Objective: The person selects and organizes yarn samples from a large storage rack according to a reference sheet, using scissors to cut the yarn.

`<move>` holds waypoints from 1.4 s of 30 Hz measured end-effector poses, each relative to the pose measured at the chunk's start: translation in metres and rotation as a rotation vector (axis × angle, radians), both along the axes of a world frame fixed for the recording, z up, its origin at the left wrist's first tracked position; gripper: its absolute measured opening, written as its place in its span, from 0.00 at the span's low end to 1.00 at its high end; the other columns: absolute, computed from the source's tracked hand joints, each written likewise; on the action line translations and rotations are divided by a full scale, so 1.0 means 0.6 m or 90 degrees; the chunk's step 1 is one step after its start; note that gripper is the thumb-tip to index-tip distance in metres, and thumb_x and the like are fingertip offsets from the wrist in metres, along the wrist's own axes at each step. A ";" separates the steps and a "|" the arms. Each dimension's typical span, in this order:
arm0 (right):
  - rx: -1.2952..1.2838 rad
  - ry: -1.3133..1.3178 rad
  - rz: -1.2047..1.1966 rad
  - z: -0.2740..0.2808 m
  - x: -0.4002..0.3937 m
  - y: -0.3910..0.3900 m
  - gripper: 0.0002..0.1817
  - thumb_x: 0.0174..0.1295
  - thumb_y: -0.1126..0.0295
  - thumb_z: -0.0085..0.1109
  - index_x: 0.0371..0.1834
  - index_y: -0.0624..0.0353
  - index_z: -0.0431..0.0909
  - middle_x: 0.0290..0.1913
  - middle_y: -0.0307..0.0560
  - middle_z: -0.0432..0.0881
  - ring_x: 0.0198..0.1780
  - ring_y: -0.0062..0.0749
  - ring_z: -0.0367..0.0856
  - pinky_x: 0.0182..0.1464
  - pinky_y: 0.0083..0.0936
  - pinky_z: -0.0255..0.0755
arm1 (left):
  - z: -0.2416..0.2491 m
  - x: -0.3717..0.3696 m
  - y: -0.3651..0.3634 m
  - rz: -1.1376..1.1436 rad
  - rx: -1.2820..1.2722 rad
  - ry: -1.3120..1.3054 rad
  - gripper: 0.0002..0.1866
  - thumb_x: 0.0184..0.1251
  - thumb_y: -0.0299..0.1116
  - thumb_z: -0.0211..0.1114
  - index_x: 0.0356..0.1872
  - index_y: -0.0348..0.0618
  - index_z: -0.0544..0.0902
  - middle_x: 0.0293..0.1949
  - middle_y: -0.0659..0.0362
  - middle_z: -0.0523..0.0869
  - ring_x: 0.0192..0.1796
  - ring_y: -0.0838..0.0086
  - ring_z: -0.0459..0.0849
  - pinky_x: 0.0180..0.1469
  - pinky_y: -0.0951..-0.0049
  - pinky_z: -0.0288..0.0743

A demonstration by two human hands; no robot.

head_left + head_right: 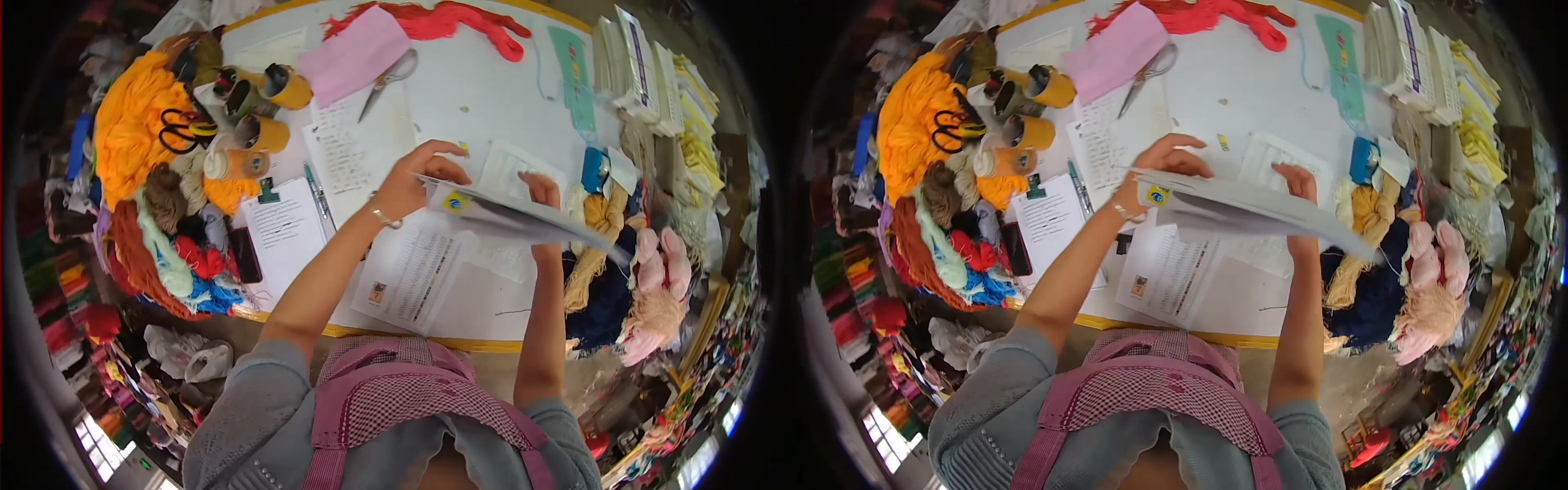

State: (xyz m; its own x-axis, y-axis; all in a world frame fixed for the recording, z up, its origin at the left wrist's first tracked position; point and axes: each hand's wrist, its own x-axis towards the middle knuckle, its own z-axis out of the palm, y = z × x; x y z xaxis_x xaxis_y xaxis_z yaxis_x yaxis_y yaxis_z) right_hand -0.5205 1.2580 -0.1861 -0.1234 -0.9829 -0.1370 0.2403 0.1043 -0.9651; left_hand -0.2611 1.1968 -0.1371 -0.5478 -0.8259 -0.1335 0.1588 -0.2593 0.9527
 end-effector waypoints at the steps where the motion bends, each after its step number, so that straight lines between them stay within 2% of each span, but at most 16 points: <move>1: 0.016 0.059 0.054 -0.027 -0.006 0.008 0.15 0.63 0.68 0.49 0.51 0.60 0.70 0.56 0.44 0.72 0.63 0.30 0.66 0.64 0.26 0.61 | -0.038 -0.006 -0.002 0.017 0.060 -0.011 0.28 0.55 0.18 0.62 0.59 0.43 0.69 0.51 0.53 0.80 0.52 0.74 0.79 0.52 0.75 0.74; 4: 0.120 0.124 0.084 -0.056 0.012 0.019 0.13 0.66 0.67 0.46 0.45 0.64 0.74 0.50 0.45 0.78 0.56 0.31 0.74 0.61 0.27 0.66 | -0.159 0.001 0.008 0.107 0.169 0.093 0.27 0.61 0.20 0.59 0.62 0.43 0.65 0.54 0.53 0.78 0.55 0.71 0.77 0.58 0.72 0.71; 5: 0.165 0.156 0.084 -0.099 -0.003 0.017 0.16 0.68 0.66 0.42 0.51 0.64 0.73 0.48 0.44 0.79 0.51 0.30 0.78 0.54 0.25 0.71 | -0.197 0.004 0.005 0.121 -0.055 0.047 0.26 0.62 0.22 0.59 0.62 0.40 0.64 0.57 0.52 0.76 0.57 0.70 0.76 0.60 0.73 0.69; 7: 0.204 -0.253 -0.121 -0.210 -0.030 0.018 0.18 0.65 0.64 0.48 0.54 0.62 0.73 0.48 0.45 0.80 0.48 0.32 0.79 0.52 0.24 0.71 | -0.160 0.034 0.015 0.094 -0.073 -0.362 0.28 0.61 0.23 0.60 0.63 0.39 0.63 0.58 0.53 0.75 0.58 0.70 0.75 0.60 0.74 0.69; 8: 0.212 -0.253 -0.117 -0.207 -0.032 0.003 0.18 0.65 0.64 0.48 0.54 0.62 0.73 0.48 0.45 0.80 0.48 0.32 0.79 0.52 0.24 0.71 | -0.067 0.032 0.030 0.321 0.198 -0.206 0.24 0.60 0.23 0.62 0.59 0.37 0.69 0.52 0.55 0.81 0.53 0.72 0.79 0.56 0.74 0.72; 12: 0.358 -0.304 -0.358 -0.111 -0.057 -0.072 0.25 0.64 0.66 0.52 0.65 0.60 0.63 0.59 0.49 0.72 0.57 0.36 0.72 0.62 0.28 0.65 | -0.179 0.189 0.081 0.427 -0.016 -0.348 0.08 0.59 0.25 0.62 0.40 0.39 0.82 0.33 0.58 0.86 0.38 0.75 0.84 0.42 0.78 0.76; 14: 0.223 0.513 0.033 -0.185 -0.130 -0.133 0.31 0.54 0.59 0.63 0.57 0.67 0.68 0.56 0.57 0.74 0.55 0.49 0.73 0.56 0.36 0.67 | -0.211 0.256 0.140 0.449 -0.031 -0.533 0.06 0.61 0.29 0.62 0.38 0.42 0.83 0.30 0.59 0.85 0.33 0.75 0.83 0.38 0.77 0.75; 16: 0.077 0.704 -0.142 -0.111 -0.080 -0.110 0.35 0.49 0.61 0.69 0.57 0.69 0.67 0.52 0.60 0.75 0.53 0.50 0.74 0.55 0.35 0.67 | -0.206 0.275 0.215 0.415 0.018 -0.548 0.07 0.60 0.26 0.62 0.39 0.38 0.82 0.31 0.62 0.84 0.32 0.82 0.78 0.37 0.82 0.72; 21: 0.078 0.804 -0.108 -0.091 0.008 0.063 0.34 0.47 0.69 0.70 0.58 0.65 0.66 0.54 0.58 0.72 0.57 0.53 0.69 0.61 0.37 0.63 | -0.181 0.198 0.383 0.235 -0.095 -0.790 0.19 0.45 0.36 0.73 0.36 0.40 0.78 0.35 0.53 0.78 0.38 0.61 0.78 0.39 0.64 0.73; 24: 0.036 0.764 0.093 -0.089 0.106 0.182 0.34 0.46 0.76 0.67 0.60 0.62 0.65 0.58 0.57 0.71 0.60 0.53 0.66 0.64 0.39 0.60 | -0.211 0.165 0.434 0.184 -0.159 -0.860 0.25 0.38 0.38 0.75 0.37 0.37 0.74 0.47 0.49 0.73 0.49 0.53 0.73 0.46 0.58 0.70; 27: -0.080 0.581 0.303 -0.045 0.194 0.224 0.37 0.40 0.82 0.65 0.61 0.60 0.66 0.60 0.55 0.70 0.64 0.50 0.64 0.67 0.39 0.57 | -0.195 0.165 0.424 0.175 -0.184 -0.766 0.14 0.48 0.36 0.66 0.30 0.41 0.73 0.34 0.50 0.78 0.39 0.53 0.77 0.38 0.56 0.70; 30: -0.238 0.769 0.438 0.032 0.255 0.218 0.42 0.42 0.79 0.66 0.67 0.50 0.62 0.69 0.45 0.62 0.70 0.43 0.57 0.71 0.44 0.50 | -0.133 0.170 0.390 0.131 -0.213 -0.650 0.06 0.56 0.32 0.57 0.24 0.42 0.72 0.22 0.51 0.77 0.30 0.52 0.77 0.32 0.56 0.68; 33: -0.269 0.816 0.434 0.007 0.257 0.196 0.12 0.51 0.75 0.55 0.40 0.53 0.79 0.44 0.44 0.81 0.55 0.40 0.75 0.70 0.46 0.53 | -0.102 0.209 0.352 0.062 -0.379 -0.594 0.06 0.55 0.28 0.62 0.35 0.46 0.80 0.32 0.55 0.82 0.36 0.58 0.80 0.38 0.62 0.73; 34: -0.188 0.782 0.442 0.000 0.247 0.193 0.04 0.54 0.73 0.53 0.28 0.54 0.79 0.30 0.44 0.82 0.41 0.42 0.80 0.60 0.39 0.67 | -0.094 0.218 0.335 0.116 -0.393 -0.596 0.07 0.56 0.29 0.63 0.36 0.46 0.81 0.34 0.56 0.83 0.38 0.59 0.81 0.40 0.63 0.74; 37: 0.081 0.767 0.244 0.030 0.227 0.184 0.07 0.59 0.67 0.55 0.33 0.58 0.78 0.30 0.52 0.81 0.33 0.50 0.79 0.35 0.37 0.72 | -0.041 0.226 0.268 0.480 -0.198 -0.484 0.09 0.59 0.30 0.64 0.40 0.43 0.80 0.36 0.59 0.84 0.37 0.71 0.82 0.42 0.73 0.75; 42: 0.304 0.345 0.071 -0.008 0.147 0.202 0.11 0.59 0.69 0.60 0.40 0.64 0.80 0.31 0.48 0.84 0.29 0.29 0.79 0.35 0.24 0.71 | -0.125 0.263 0.281 0.444 -0.074 -0.515 0.10 0.64 0.32 0.62 0.44 0.42 0.80 0.37 0.60 0.84 0.37 0.76 0.80 0.42 0.77 0.74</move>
State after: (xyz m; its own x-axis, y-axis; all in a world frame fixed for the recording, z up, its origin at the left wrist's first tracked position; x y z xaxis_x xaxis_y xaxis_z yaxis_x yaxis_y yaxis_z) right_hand -0.4323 1.3791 -0.1911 -0.1981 -0.8421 -0.5016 -0.2948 0.5393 -0.7888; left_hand -0.1036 1.3653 -0.2122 0.2648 -0.9532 -0.1459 -0.4523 -0.2563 0.8543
